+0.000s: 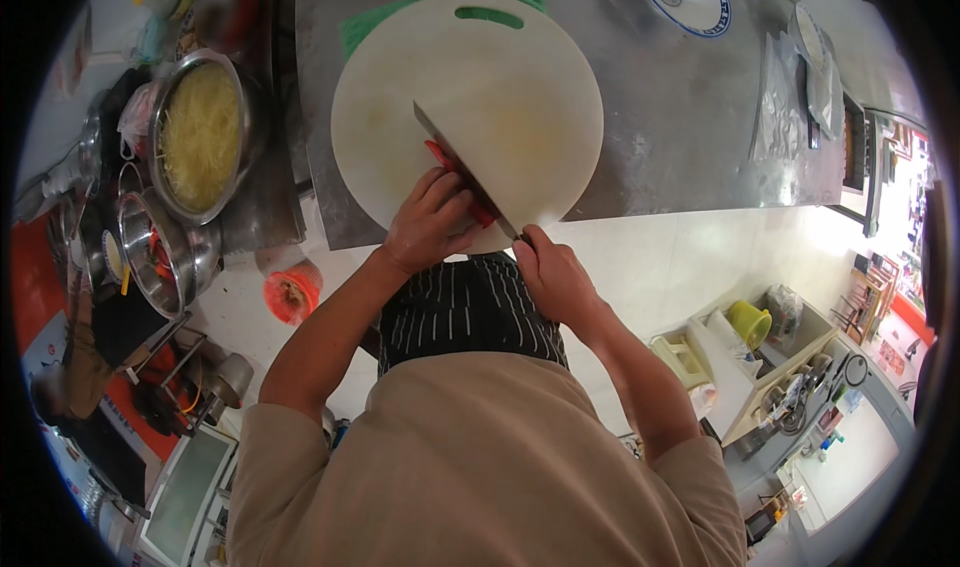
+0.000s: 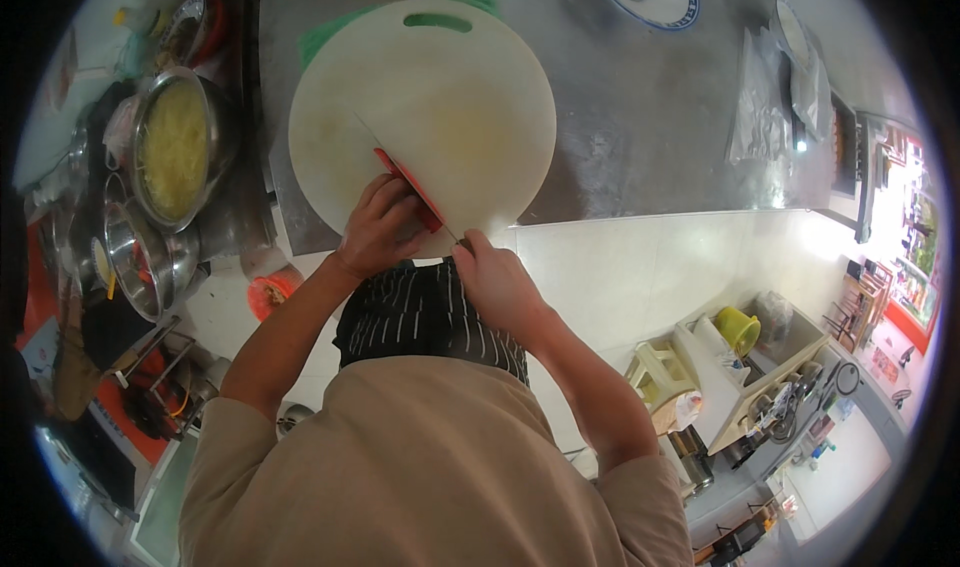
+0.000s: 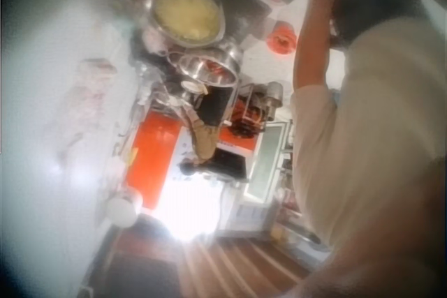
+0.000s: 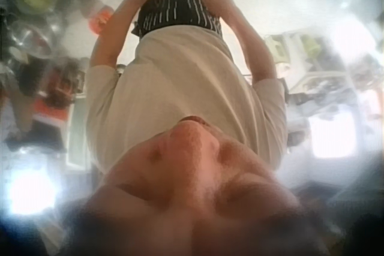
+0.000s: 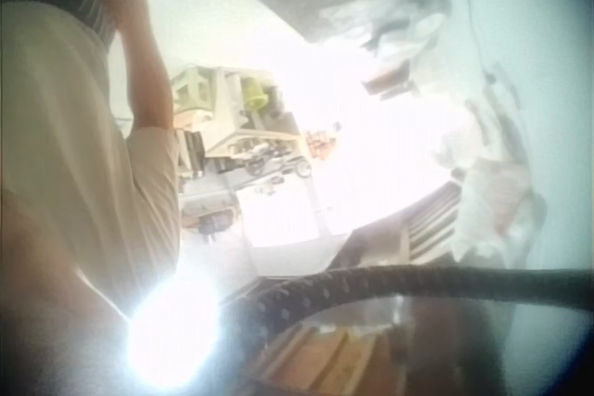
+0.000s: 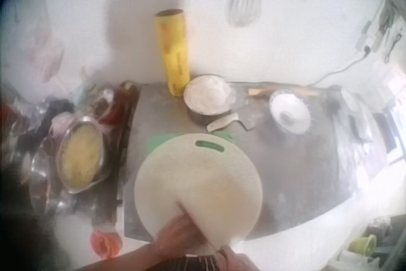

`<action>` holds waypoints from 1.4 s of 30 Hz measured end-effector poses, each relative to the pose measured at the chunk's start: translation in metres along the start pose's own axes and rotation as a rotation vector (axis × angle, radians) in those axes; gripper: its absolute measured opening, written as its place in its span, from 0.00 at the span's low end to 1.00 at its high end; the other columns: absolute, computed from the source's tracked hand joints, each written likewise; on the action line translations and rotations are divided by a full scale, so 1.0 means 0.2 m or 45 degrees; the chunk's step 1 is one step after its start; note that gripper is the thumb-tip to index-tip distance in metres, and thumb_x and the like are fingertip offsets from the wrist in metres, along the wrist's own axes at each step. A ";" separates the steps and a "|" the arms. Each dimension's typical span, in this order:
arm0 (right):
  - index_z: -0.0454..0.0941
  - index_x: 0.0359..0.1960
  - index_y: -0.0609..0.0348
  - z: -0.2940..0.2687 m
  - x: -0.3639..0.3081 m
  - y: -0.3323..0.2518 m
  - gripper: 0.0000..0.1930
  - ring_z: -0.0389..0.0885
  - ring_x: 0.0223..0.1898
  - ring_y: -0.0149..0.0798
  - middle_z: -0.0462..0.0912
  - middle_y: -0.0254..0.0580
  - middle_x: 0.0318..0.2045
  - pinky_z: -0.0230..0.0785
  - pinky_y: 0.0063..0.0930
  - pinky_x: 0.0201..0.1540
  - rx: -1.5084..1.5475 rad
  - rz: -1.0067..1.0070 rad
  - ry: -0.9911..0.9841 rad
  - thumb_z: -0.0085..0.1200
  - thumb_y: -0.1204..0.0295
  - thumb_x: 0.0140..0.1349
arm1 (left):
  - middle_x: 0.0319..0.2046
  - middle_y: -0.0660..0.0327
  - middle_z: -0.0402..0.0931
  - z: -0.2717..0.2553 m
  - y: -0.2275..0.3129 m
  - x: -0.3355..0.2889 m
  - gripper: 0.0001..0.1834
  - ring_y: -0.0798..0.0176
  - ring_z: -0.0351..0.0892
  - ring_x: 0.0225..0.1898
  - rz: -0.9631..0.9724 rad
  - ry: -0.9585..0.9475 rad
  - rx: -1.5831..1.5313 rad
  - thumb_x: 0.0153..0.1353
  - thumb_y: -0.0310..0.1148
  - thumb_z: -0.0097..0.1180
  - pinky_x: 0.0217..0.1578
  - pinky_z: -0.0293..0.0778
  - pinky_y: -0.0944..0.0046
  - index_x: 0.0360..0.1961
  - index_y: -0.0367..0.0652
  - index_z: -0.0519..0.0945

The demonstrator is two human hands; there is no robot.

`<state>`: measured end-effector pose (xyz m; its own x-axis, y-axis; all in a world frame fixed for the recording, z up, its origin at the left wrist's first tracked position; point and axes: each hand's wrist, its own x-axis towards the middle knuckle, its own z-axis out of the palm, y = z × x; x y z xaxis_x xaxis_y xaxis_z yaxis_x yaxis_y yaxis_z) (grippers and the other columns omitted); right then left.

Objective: The person washes red peppers in a sink, then moves to a cutting board to slice them into thin strips using a cleaver. The sliced peppers are transferred into a bowl containing shredded vegetables.

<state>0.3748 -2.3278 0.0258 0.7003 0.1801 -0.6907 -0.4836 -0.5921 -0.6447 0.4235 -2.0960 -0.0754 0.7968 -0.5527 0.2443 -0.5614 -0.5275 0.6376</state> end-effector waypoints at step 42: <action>0.75 0.51 0.64 -0.02 -0.01 0.30 0.20 0.80 0.31 0.54 0.83 0.54 0.28 0.71 0.43 0.39 0.228 0.030 -0.052 0.42 0.58 0.77 | 0.53 0.54 0.76 -0.10 -0.11 0.02 0.14 0.44 0.75 0.54 0.055 -0.133 -0.056 0.55 0.25 0.67 0.55 0.75 0.51 0.43 0.43 0.82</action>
<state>0.3462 -2.3673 -0.0102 0.6675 0.2020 -0.7167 -0.5880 -0.4476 -0.6738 0.4439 -2.0734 -0.0741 0.7431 -0.6399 0.1958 -0.5825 -0.4744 0.6601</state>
